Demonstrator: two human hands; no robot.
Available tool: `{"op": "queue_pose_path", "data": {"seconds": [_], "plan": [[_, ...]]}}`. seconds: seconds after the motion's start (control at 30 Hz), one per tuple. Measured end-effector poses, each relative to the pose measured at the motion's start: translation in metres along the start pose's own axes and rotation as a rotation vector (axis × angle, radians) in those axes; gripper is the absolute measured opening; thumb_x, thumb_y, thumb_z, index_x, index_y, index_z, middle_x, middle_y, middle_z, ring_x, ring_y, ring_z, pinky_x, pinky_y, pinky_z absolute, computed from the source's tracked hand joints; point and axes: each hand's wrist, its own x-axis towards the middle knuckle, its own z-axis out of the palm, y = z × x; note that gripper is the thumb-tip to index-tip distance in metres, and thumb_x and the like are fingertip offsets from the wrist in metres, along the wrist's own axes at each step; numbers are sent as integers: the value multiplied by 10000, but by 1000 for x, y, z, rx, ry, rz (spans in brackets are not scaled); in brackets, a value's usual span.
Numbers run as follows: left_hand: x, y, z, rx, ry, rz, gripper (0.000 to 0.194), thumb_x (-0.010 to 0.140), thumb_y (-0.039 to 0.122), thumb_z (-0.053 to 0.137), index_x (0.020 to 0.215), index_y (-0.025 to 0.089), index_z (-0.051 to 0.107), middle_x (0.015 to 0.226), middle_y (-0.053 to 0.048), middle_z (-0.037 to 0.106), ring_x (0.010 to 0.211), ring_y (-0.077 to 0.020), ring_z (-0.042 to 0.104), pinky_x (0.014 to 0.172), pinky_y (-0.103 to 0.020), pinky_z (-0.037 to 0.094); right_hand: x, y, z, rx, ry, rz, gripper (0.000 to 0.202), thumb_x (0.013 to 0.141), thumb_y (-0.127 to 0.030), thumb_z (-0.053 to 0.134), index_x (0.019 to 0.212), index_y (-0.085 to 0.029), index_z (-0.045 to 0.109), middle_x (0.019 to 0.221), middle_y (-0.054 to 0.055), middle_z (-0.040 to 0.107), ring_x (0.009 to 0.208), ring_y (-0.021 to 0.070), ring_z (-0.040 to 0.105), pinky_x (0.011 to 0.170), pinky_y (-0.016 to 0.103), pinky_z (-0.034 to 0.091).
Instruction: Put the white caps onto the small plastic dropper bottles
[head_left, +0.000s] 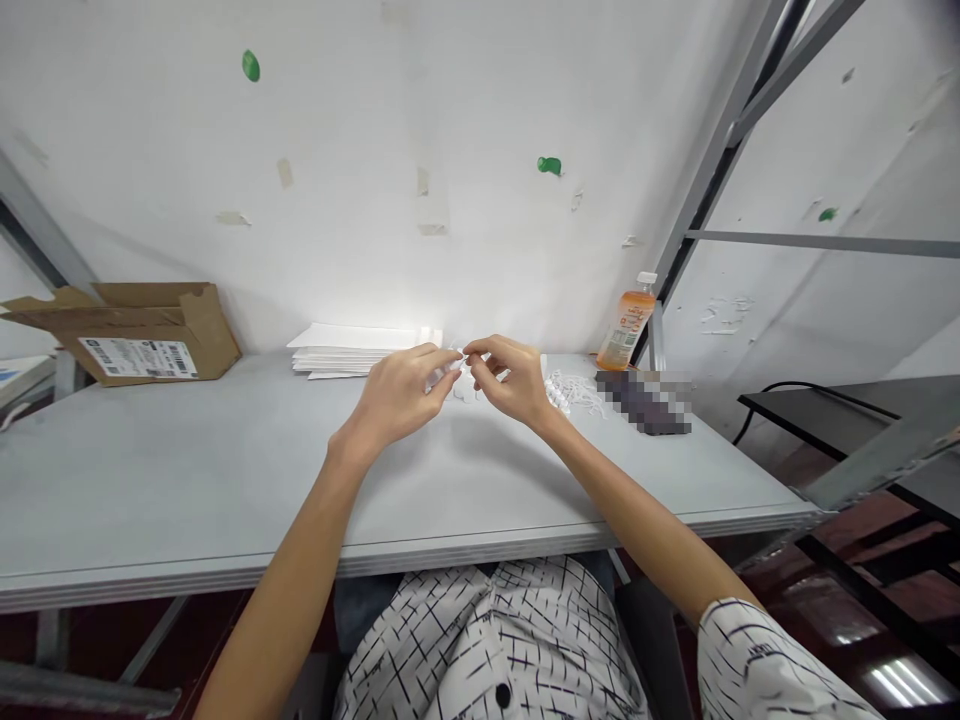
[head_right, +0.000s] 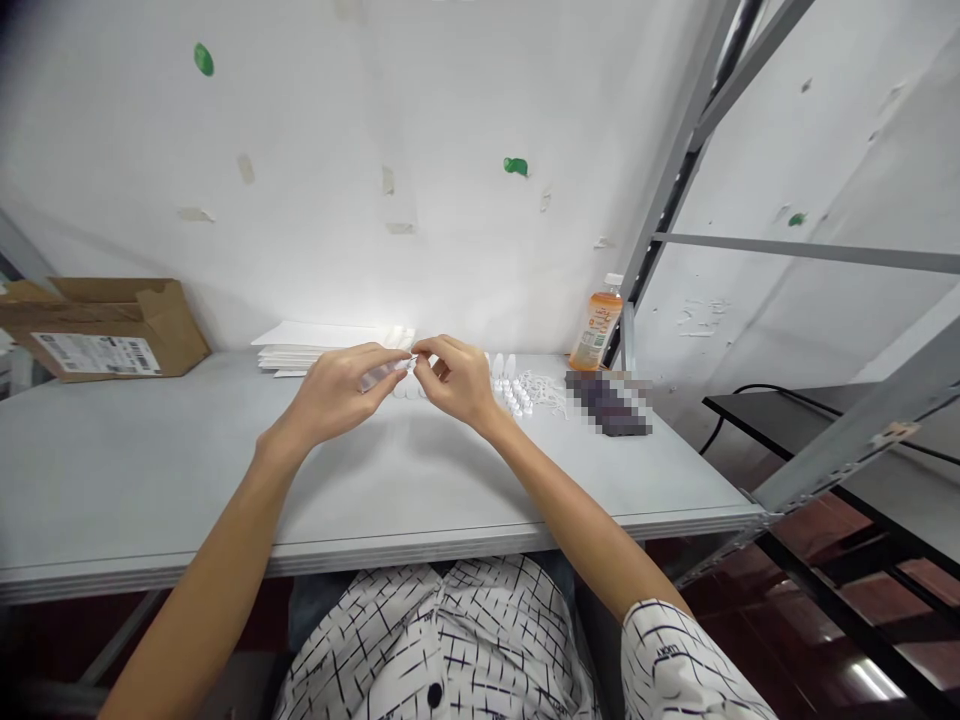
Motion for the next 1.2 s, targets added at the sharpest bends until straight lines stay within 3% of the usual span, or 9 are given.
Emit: {"op": "queue_pose_path", "data": {"seconds": [0.3, 0.5, 0.67, 0.83, 1.03, 1.2], "plan": [[-1, -1, -1, -29, 30, -11, 268, 938, 313, 555, 1131, 224, 718, 1014, -25, 765, 771, -181, 665, 668, -299, 449, -1, -2, 1, 51, -46, 74, 176, 889, -290, 559, 792, -184, 661, 771, 30, 693, 538, 98, 612, 491, 218, 488], [0, -2, -2, -74, 68, 5, 245, 913, 355, 610, 1074, 209, 724, 957, -44, 771, 717, -174, 663, 637, -286, 466, 2, -8, -4, 261, -101, 284, 174, 856, -319, 591, 757, -183, 630, 739, 7, 654, 497, 105, 624, 463, 235, 482], [0, -2, -2, -111, 57, 12, 255, 909, 380, 627, 1067, 207, 727, 935, -43, 764, 692, -166, 653, 641, -284, 486, 7, -12, -10, 397, -53, 434, 191, 823, -331, 636, 711, -177, 610, 665, -13, 615, 486, 109, 619, 477, 245, 497], [-1, -3, -3, -84, 47, -13, 258, 925, 385, 608, 1068, 210, 734, 886, -34, 763, 690, -168, 647, 661, -288, 484, 8, -12, -11, 413, -53, 435, 204, 841, -324, 646, 709, -172, 611, 675, -13, 613, 475, 104, 620, 458, 238, 471], [-2, -5, -3, -8, 58, -31, 253, 924, 399, 623, 1046, 216, 748, 842, -22, 762, 643, -158, 633, 628, -282, 425, 6, -15, -10, 429, -129, 418, 331, 827, -492, 719, 810, -170, 643, 694, -16, 626, 451, 86, 587, 444, 240, 479], [-2, -5, -3, 40, 46, -18, 270, 942, 443, 592, 1013, 233, 747, 803, -8, 751, 611, -151, 604, 594, -281, 373, 7, -14, -9, 524, -176, 461, 384, 793, -529, 749, 825, -161, 644, 667, -12, 630, 450, 100, 592, 425, 251, 500]]}}
